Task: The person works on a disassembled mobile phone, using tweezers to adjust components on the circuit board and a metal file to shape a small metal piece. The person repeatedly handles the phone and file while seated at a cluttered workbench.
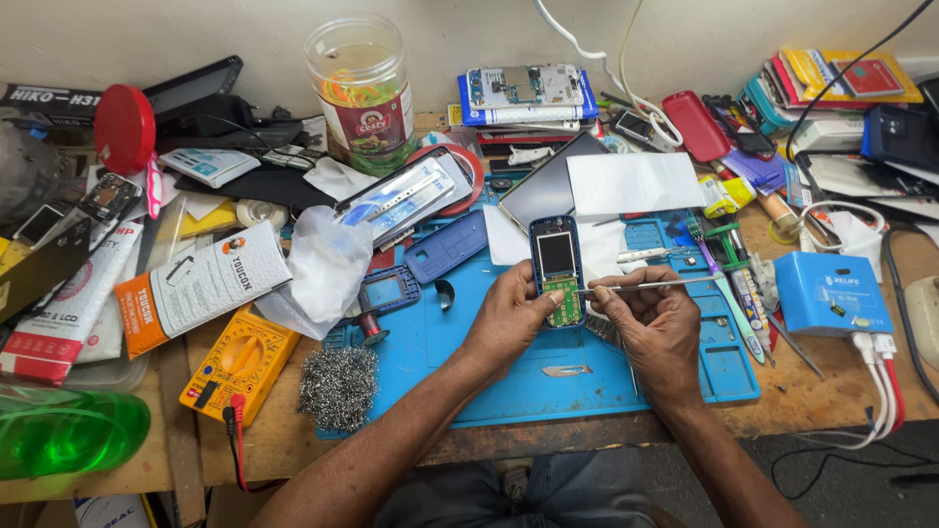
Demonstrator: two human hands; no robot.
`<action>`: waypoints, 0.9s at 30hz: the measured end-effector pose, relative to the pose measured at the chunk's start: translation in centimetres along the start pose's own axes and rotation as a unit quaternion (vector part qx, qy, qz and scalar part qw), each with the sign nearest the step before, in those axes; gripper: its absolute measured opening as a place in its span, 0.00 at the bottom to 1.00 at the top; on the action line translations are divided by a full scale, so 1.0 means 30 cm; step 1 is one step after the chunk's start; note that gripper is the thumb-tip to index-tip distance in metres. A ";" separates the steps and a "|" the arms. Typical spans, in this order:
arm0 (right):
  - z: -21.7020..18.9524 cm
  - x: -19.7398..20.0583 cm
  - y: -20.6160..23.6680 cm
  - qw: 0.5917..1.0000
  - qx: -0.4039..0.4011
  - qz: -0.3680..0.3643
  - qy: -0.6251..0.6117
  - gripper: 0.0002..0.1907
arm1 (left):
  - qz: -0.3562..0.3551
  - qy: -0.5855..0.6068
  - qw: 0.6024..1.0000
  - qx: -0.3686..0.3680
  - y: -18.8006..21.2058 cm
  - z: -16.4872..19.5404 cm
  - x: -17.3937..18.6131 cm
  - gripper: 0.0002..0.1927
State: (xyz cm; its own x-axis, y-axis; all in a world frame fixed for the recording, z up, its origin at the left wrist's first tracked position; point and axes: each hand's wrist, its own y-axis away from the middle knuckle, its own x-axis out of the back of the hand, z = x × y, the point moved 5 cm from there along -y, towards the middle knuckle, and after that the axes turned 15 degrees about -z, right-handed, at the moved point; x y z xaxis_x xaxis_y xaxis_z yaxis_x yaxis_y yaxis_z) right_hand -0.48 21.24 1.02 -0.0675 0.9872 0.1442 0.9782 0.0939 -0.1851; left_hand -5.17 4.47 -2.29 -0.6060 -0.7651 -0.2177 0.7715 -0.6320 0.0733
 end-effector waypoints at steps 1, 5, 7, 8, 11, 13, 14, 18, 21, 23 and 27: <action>0.001 0.000 0.001 1.000 -0.001 0.001 0.000 0.10 | -0.002 -0.004 1.000 -0.003 -0.001 0.000 0.000 0.14; -0.001 -0.002 0.002 1.000 0.006 0.001 0.000 0.10 | 0.001 -0.005 1.000 0.003 0.000 -0.003 0.000 0.15; -0.001 -0.003 0.002 1.000 0.006 -0.001 0.002 0.10 | 0.004 -0.005 1.000 0.008 0.000 -0.004 0.000 0.15; -0.001 -0.003 0.002 1.000 0.006 -0.002 0.002 0.10 | 0.003 -0.004 1.000 0.008 0.000 -0.004 0.000 0.15; -0.001 -0.002 0.002 1.000 0.004 -0.003 0.004 0.11 | -0.002 -0.002 1.000 0.001 0.001 -0.005 0.000 0.15; 0.001 -0.001 0.002 1.000 0.000 -0.003 0.005 0.11 | -0.009 0.004 1.000 -0.015 0.001 -0.002 -0.001 0.15; 0.001 0.000 0.003 1.000 -0.003 -0.003 0.006 0.11 | -0.007 -0.001 1.000 -0.012 0.001 -0.004 0.001 0.15; 0.000 0.003 0.003 1.000 0.001 -0.005 0.020 0.11 | -0.005 -0.011 1.000 -0.008 0.000 -0.005 0.000 0.15; 0.000 0.003 0.003 1.000 -0.001 -0.004 0.018 0.11 | -0.005 -0.009 1.000 -0.008 0.000 0.000 -0.002 0.15; -0.001 0.000 0.002 1.000 0.005 -0.005 0.019 0.10 | -0.004 -0.009 1.000 -0.009 0.003 0.004 0.000 0.14; 0.000 -0.001 0.006 1.000 0.000 -0.005 0.027 0.10 | -0.001 -0.008 1.000 0.000 0.010 0.004 0.000 0.14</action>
State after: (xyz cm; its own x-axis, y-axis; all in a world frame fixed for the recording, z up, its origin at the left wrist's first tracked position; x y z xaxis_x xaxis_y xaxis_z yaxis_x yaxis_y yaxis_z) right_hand -0.32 21.22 0.98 -0.0674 0.9778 0.1983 0.9776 0.1045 -0.1828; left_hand -4.97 4.29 -2.16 -0.6111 -0.7654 -0.2019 0.7701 -0.6338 0.0720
